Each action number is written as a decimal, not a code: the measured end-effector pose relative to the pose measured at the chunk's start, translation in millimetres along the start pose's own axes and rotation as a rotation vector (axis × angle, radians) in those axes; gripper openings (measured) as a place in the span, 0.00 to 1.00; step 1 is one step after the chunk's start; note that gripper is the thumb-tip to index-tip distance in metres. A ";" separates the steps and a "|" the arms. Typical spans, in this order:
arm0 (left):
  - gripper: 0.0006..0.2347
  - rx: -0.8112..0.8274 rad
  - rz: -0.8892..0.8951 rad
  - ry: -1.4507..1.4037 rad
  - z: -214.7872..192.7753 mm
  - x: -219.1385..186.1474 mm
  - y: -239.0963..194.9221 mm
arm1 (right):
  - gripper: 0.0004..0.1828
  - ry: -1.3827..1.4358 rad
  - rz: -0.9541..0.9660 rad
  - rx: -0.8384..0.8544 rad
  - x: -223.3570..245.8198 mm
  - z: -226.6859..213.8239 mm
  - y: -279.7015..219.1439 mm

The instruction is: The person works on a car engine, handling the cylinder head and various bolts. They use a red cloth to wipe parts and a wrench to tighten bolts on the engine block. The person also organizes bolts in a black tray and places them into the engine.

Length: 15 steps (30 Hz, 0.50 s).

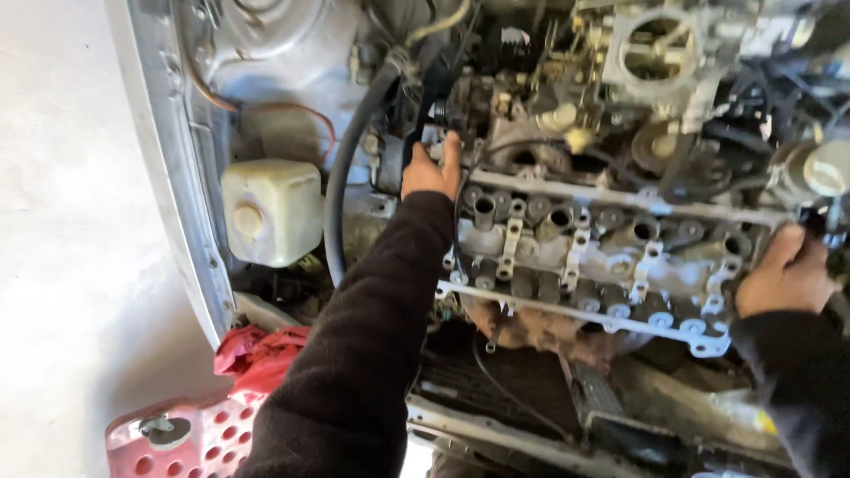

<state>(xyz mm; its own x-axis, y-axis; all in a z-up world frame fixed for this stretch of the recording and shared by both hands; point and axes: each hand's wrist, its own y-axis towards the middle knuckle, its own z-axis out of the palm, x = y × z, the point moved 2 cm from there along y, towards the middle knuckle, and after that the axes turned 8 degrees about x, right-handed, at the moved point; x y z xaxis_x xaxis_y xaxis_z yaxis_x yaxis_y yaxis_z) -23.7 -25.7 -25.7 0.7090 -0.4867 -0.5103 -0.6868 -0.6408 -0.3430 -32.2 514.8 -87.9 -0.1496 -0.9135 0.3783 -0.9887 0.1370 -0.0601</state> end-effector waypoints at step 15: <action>0.39 0.041 0.026 -0.112 19.4 9.9 24.2 | 0.29 -0.104 0.027 -0.123 86.5 -74.5 -37.8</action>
<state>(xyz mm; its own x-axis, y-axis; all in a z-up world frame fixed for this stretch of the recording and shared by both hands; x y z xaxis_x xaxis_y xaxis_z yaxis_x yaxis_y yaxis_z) -36.4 -34.5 -54.4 0.6700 -0.4318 -0.6039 -0.7123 -0.6031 -0.3591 -8.0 459.1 15.8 -0.1809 -0.9427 0.2804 -0.9783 0.2018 0.0474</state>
